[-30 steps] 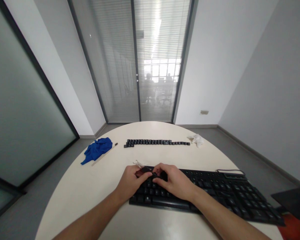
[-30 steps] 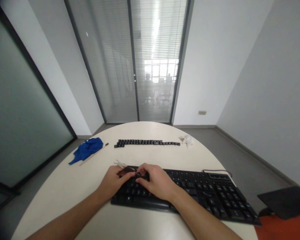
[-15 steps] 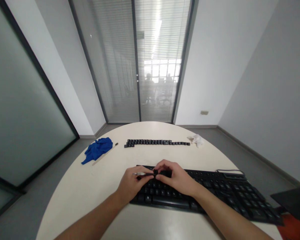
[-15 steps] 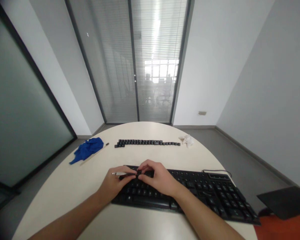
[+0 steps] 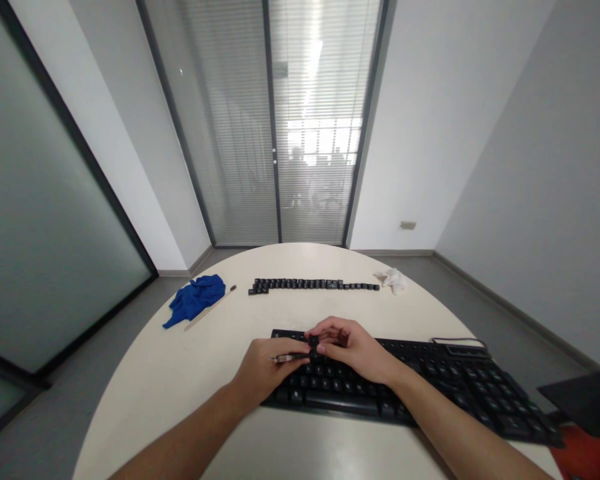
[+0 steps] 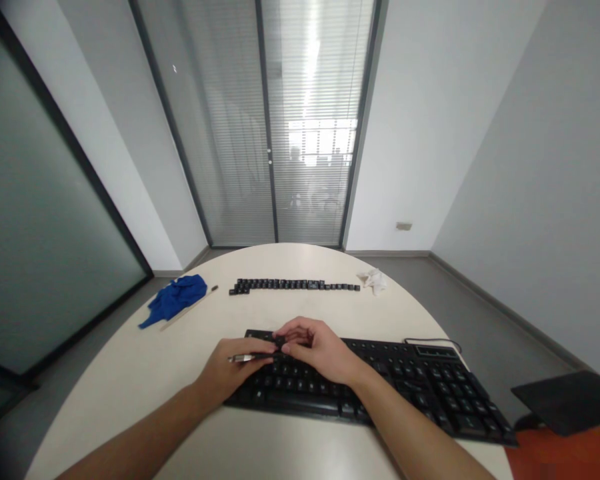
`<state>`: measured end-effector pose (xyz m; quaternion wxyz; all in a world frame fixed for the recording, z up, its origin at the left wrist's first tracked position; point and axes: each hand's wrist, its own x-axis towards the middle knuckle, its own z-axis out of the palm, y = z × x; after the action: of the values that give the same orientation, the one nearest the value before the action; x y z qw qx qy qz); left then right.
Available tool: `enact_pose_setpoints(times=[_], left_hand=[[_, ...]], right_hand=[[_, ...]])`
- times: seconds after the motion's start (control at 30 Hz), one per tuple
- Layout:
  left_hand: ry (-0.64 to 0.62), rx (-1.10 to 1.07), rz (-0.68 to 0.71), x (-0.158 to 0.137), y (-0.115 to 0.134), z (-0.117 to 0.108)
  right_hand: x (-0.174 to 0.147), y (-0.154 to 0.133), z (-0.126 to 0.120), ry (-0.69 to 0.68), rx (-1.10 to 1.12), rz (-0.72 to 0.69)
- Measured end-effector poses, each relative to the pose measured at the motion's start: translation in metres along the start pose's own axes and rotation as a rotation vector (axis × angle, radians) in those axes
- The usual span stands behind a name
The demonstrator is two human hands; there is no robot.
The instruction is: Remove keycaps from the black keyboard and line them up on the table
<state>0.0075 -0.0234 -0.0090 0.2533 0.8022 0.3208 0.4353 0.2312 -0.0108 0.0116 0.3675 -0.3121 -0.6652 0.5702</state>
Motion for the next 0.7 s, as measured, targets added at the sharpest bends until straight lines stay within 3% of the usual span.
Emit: enact_pose_setpoints(times=[0.7], left_hand=[[0.017, 0.061, -0.138, 0.0055, 0.0048, -0.0048]], right_hand=[[0.0021, 0.0055, 0.0001, 0.102, -0.053, 0.034]])
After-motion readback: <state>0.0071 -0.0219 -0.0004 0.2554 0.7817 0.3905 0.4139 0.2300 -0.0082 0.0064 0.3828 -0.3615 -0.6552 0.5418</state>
